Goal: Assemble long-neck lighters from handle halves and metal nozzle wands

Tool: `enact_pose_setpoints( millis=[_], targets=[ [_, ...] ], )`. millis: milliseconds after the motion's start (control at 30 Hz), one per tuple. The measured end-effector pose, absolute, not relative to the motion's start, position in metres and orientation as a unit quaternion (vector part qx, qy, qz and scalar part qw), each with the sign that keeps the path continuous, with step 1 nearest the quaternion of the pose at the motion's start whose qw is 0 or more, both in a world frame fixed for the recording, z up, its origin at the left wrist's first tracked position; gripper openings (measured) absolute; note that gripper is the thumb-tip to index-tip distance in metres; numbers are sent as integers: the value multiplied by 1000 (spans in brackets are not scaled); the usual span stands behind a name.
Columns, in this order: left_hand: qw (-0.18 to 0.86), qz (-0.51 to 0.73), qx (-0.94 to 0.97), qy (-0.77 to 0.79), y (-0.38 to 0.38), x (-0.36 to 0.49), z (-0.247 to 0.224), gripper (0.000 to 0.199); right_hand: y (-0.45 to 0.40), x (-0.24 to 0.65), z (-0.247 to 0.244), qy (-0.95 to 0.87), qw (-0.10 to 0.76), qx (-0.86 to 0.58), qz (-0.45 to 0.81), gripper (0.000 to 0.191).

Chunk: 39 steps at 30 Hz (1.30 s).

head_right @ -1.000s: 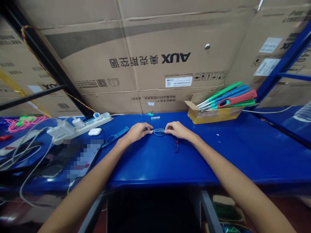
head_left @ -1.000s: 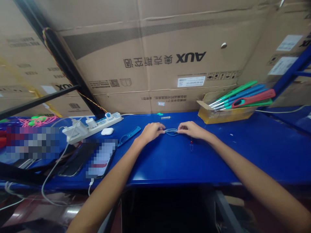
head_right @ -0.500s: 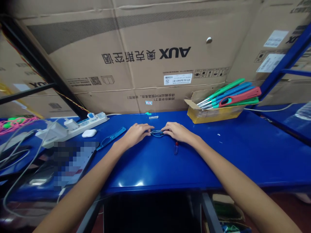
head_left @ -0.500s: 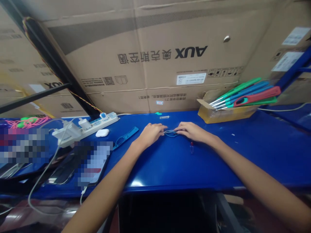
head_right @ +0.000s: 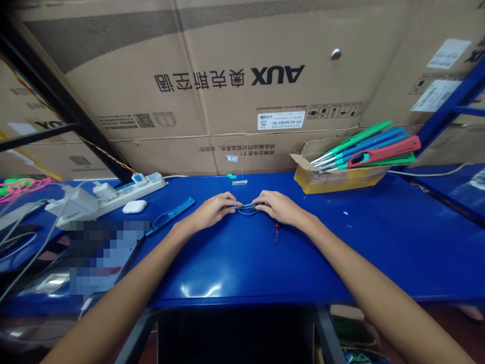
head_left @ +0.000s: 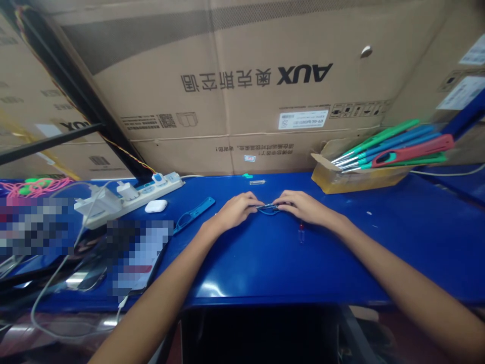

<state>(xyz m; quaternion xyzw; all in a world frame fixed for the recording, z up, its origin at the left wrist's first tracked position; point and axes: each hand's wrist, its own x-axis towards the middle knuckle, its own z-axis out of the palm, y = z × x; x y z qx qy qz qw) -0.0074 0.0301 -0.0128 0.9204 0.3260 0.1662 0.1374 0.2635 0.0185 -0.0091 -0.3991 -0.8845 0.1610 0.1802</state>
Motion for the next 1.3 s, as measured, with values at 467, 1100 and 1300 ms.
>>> enact_pose_setpoints(
  millis=[467,1100,1300],
  targets=[
    [-58,58,932,353,15,3,1,35,17,264,-7,-884,171,-405,160,32],
    [13,85,921,381,13,2,5,27,17,265,-6,-881,183,-398,180,33],
    [34,88,920,380,12,4,6,28,18,265,-6,-881,182,-396,182,34]
  ],
)
